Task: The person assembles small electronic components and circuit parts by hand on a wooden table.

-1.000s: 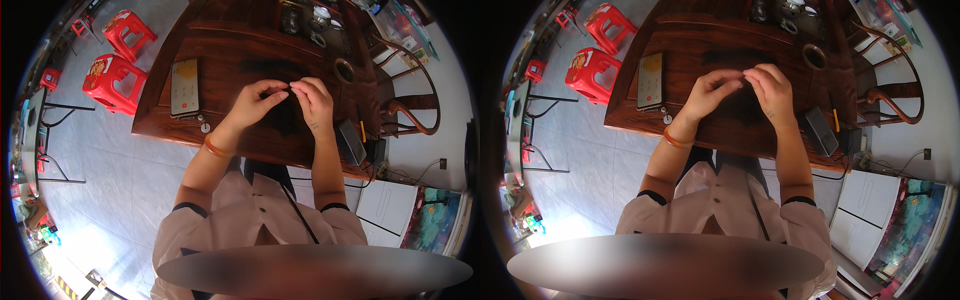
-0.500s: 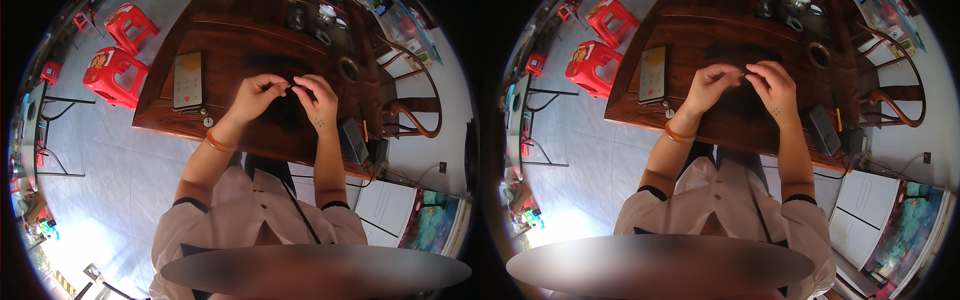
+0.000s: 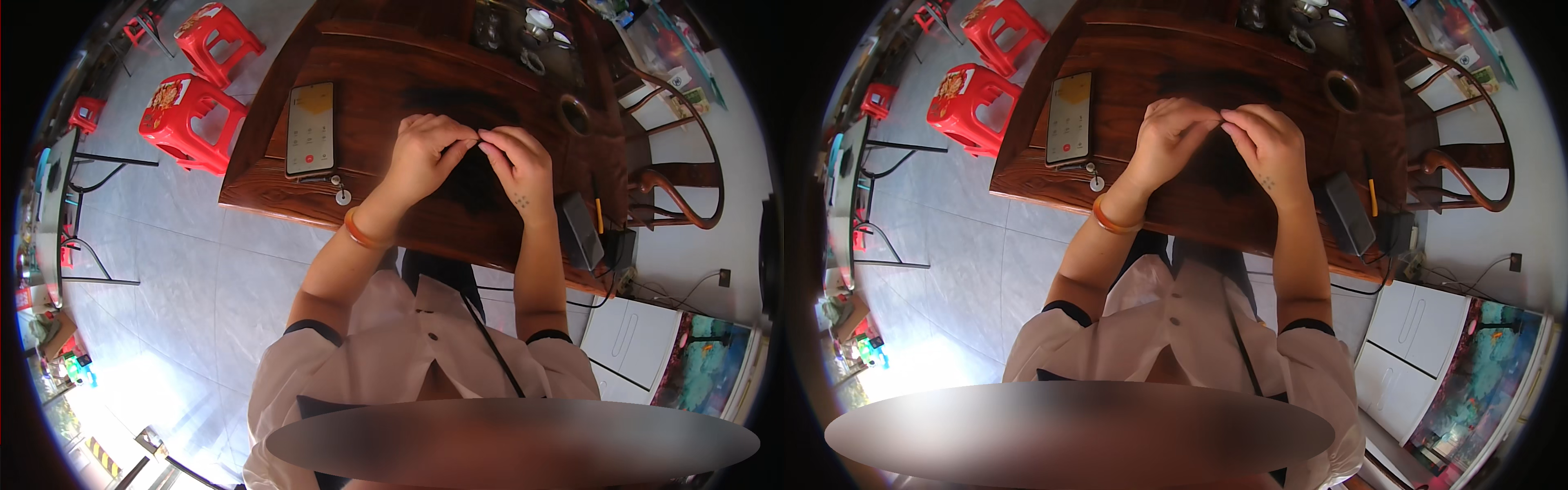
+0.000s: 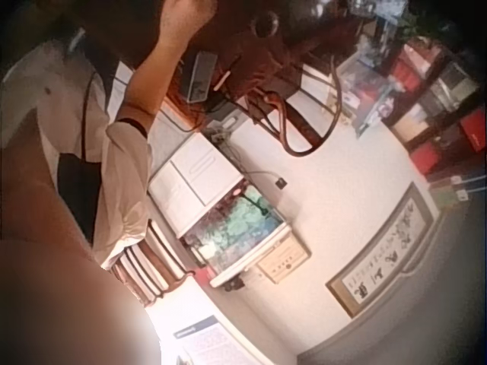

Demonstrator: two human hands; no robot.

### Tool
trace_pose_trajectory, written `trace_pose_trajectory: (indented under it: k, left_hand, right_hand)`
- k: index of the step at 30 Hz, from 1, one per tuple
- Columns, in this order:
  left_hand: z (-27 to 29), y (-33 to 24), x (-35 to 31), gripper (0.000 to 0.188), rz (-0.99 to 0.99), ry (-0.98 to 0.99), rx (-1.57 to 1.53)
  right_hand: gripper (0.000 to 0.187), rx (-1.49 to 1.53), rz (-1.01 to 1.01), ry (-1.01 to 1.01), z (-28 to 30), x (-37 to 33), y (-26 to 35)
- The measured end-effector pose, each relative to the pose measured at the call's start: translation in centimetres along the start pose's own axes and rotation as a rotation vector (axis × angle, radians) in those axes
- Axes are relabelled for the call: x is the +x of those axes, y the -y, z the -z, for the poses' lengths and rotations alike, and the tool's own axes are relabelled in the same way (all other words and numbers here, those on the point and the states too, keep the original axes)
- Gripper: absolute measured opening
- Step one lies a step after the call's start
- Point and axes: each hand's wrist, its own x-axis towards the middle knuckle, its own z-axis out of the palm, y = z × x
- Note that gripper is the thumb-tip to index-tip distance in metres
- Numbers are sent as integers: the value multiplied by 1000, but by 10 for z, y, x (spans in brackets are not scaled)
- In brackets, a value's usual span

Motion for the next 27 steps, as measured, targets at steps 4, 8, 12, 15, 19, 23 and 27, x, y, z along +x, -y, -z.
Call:
trace_pose_trajectory:
  k: [4, 8, 12, 15, 19, 23, 27]
  left_hand:
    - [0, -8, 0, 8, -2, -19, 128]
    - [0, -6, -1, 8, -20, -23, 174]
    - [2, -7, 0, 8, 17, 16, 152]
    - [4, -5, 0, 8, 38, 22, 86]
    - [-2, -1, 0, 5, 10, -53, -17]
    - [-4, -7, -1, 6, -78, -18, 64]
    - [-5, -6, -3, 10, -212, -54, 279]
  right_hand:
    - [16, -119, 78, -38, -1, -1, -3]
    - [15, -147, 91, -32, -2, -1, -2]
    - [7, 246, -337, 49, 0, -2, -2]
    - [9, 780, -703, 149, 5, -7, -15]
    - [18, 1636, -825, 249, -4, -11, -25]
    - [13, 1472, -806, -100, -21, -9, -1]
    - [9, 308, -247, -110, -17, -4, -1]
